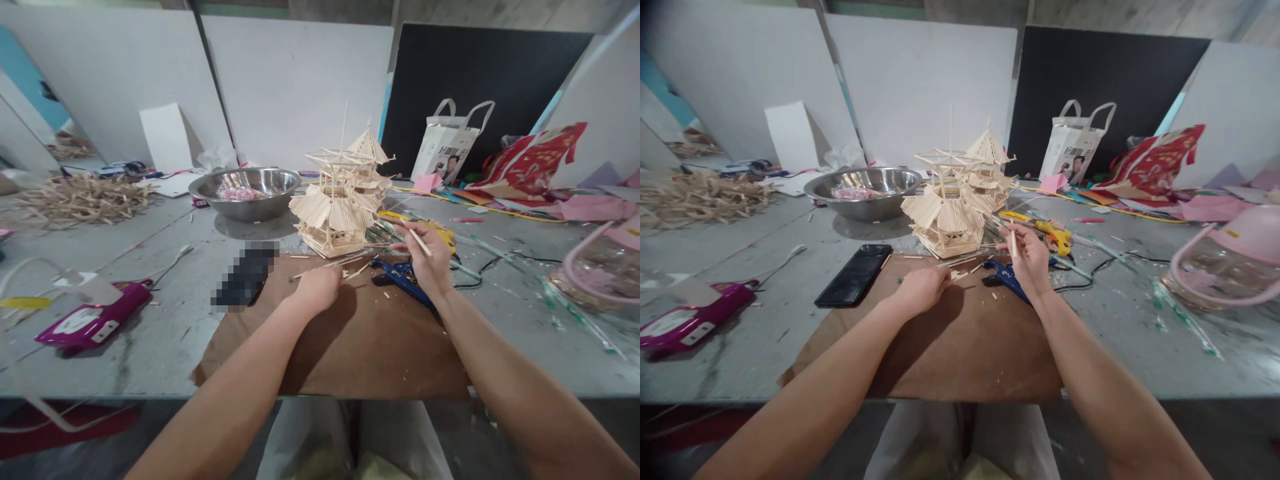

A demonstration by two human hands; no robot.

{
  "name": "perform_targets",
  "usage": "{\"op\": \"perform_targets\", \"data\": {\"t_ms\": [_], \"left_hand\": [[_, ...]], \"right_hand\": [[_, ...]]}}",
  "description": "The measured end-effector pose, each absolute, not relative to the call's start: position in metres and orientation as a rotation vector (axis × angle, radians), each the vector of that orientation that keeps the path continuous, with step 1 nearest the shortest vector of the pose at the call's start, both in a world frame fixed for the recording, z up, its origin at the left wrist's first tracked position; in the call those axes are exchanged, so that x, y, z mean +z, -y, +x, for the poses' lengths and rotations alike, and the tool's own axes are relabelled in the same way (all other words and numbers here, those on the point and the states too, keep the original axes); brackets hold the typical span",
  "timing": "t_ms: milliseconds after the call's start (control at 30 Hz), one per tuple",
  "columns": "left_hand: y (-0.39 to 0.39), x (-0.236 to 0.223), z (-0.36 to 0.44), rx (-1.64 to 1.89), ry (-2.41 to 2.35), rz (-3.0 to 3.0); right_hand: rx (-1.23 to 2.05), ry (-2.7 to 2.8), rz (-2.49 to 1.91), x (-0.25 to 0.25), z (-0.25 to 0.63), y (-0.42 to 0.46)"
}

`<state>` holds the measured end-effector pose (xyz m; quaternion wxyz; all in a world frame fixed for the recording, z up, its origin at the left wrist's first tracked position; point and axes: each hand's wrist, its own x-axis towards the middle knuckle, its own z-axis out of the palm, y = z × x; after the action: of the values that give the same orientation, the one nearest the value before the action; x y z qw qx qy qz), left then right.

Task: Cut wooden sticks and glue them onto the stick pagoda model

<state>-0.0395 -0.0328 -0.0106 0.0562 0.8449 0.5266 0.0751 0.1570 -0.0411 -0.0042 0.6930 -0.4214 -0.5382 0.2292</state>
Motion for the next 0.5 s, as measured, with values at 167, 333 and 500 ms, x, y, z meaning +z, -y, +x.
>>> {"op": "perform_targets", "data": {"t_ms": [167, 333, 500], "left_hand": [[0.033, -0.005, -0.036, 0.687, -1.411, 2.347], [0.034, -0.003, -0.031, 0.905, -1.233, 2.103], [0.029, -0.010, -0.031, 0.866, -1.125, 2.009]], "right_hand": [[0.528, 1.115, -0.940, 0.000, 0.159, 0.041], [0.817, 1.036, -0.883, -0.003, 0.159, 0.034], [1.013, 1.143, -0.962, -0.009, 0.150, 0.036]]}}
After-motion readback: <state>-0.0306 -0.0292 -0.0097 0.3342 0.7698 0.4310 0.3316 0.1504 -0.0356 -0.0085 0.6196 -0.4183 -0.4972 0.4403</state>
